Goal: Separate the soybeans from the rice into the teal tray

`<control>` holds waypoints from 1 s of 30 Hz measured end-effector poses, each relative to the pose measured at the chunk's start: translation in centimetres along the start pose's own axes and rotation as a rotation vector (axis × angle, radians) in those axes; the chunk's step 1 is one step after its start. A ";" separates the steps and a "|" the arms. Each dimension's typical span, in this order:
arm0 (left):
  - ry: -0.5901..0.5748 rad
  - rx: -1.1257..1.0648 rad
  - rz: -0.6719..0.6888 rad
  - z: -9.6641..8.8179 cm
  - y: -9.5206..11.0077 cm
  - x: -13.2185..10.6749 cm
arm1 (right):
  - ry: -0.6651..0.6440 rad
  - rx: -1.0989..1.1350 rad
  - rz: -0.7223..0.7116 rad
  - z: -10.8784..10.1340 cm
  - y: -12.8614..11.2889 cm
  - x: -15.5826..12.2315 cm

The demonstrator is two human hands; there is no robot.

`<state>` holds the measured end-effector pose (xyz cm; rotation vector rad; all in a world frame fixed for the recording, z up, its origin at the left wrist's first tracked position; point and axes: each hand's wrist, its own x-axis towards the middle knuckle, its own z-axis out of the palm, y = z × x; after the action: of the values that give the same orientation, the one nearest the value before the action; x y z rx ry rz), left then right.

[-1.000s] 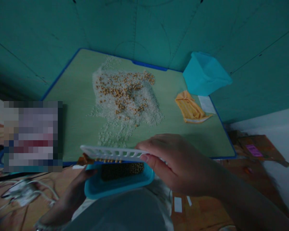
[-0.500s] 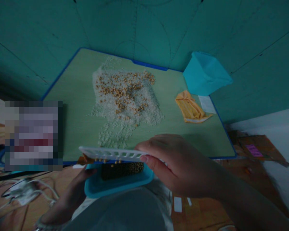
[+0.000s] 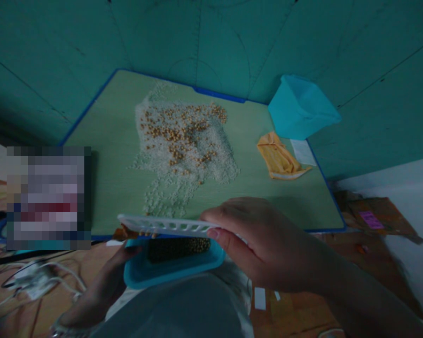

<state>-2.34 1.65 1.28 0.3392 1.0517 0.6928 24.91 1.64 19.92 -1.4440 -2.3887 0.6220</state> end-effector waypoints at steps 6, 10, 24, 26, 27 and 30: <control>0.018 0.006 -0.002 -0.3 -0.1 -0.1 | 0.002 -0.009 -0.002 0.0 -0.1 -0.1; 0.028 0.003 -0.006 -0.4 -0.2 -0.3 | -0.011 -0.015 -0.010 0.0 -0.3 -0.1; 0.019 -0.013 0.009 0.1 0.2 0.0 | 0.045 -0.041 0.066 -0.4 -0.4 -1.0; 0.022 -0.014 0.010 0.0 0.1 0.0 | 0.041 -0.047 0.078 -0.5 -0.3 -1.1; 0.024 -0.015 0.008 0.0 0.1 0.0 | 0.041 -0.050 0.083 -0.5 -0.3 -1.2; 0.022 -0.017 0.001 0.0 0.1 0.0 | 0.043 -0.050 0.090 -0.5 -0.4 -1.1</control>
<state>-2.40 1.74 1.33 0.3183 1.0656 0.7077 25.32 0.56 20.50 -1.5768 -2.3331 0.5502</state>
